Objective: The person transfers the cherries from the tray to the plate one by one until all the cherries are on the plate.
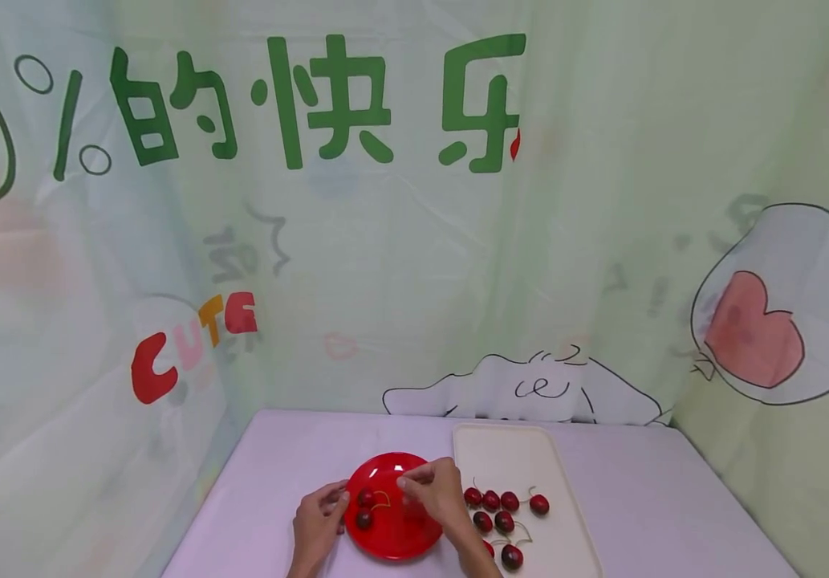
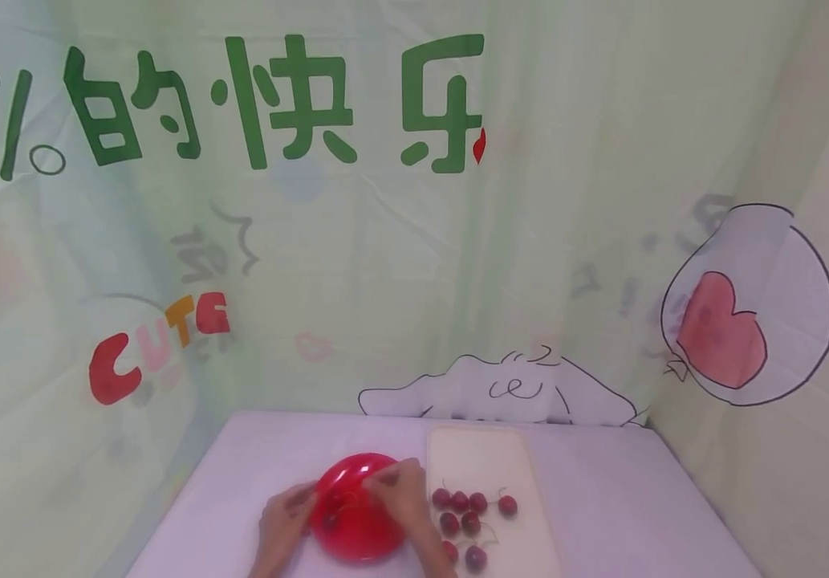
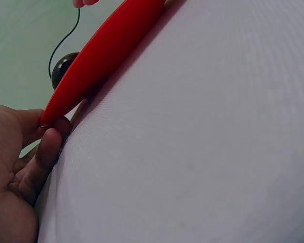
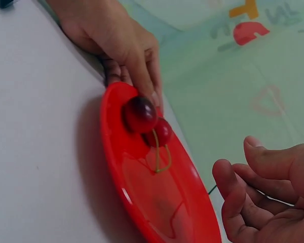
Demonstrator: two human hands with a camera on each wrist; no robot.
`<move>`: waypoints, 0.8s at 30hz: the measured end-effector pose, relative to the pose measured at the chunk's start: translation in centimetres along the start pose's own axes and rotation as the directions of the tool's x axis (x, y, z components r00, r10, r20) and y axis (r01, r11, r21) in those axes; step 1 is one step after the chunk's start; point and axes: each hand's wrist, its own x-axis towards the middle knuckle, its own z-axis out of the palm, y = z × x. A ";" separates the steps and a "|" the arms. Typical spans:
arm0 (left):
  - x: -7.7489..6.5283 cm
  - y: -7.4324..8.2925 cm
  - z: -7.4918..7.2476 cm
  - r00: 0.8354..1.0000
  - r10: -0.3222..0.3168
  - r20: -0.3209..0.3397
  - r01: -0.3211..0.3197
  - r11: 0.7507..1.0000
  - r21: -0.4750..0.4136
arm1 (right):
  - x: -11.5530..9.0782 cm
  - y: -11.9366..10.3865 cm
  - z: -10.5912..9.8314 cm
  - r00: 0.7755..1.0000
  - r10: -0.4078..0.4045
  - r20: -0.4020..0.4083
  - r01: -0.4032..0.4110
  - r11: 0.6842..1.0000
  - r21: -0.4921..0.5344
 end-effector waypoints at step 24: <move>0.1 -0.2 0.1 1.000 -0.001 0.009 0.001 1.000 0.002 | -1.1 -0.5 -5.7 0.990 0.067 -0.121 -0.061 0.997 0.055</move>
